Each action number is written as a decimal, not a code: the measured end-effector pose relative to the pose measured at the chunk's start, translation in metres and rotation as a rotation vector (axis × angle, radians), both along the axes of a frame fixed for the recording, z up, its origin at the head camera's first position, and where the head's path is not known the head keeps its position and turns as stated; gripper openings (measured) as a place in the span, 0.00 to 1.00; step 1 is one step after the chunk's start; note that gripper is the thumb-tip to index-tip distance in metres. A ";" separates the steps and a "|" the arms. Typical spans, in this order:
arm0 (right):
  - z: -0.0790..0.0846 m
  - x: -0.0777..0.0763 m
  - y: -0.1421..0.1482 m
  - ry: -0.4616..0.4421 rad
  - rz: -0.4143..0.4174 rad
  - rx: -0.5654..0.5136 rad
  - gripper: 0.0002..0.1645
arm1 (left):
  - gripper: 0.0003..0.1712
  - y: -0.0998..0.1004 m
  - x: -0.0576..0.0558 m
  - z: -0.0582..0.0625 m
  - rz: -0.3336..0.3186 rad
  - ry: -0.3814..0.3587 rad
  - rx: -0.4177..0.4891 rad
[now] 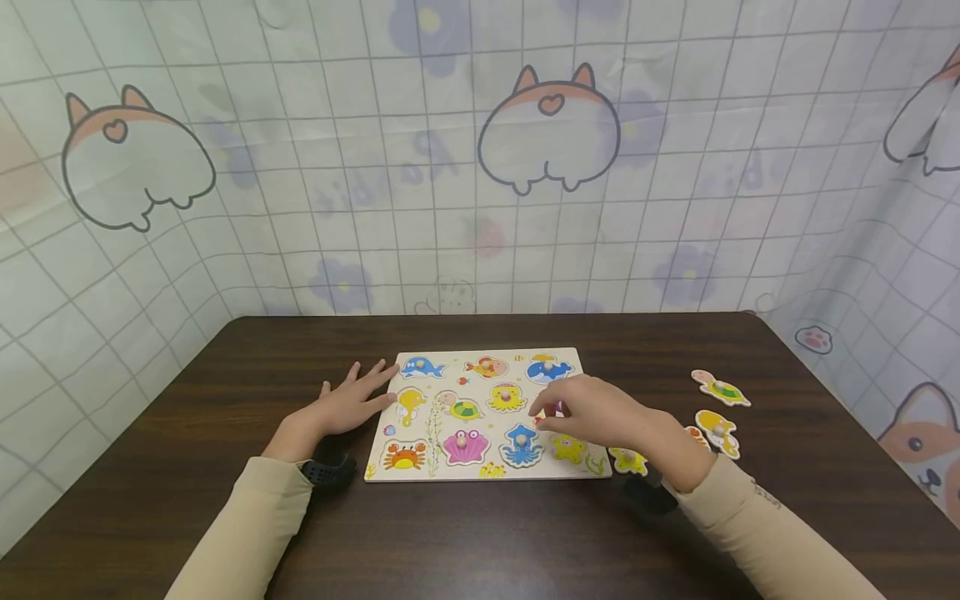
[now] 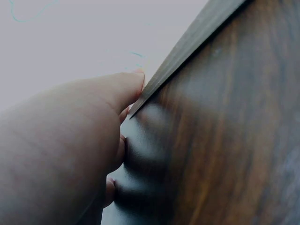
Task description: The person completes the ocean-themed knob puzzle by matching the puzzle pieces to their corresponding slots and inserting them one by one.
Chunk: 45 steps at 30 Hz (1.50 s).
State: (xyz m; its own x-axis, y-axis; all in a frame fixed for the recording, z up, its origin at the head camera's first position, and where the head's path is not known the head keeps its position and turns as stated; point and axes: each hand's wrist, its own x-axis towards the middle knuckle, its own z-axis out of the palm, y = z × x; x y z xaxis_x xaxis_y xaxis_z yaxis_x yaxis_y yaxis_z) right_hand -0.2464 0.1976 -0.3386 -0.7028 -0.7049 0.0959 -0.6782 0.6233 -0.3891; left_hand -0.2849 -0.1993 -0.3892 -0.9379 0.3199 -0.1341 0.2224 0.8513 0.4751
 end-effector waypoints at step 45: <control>-0.001 -0.024 0.196 -0.307 -0.276 -0.056 0.09 | 0.39 -0.001 -0.003 -0.004 0.008 0.003 -0.019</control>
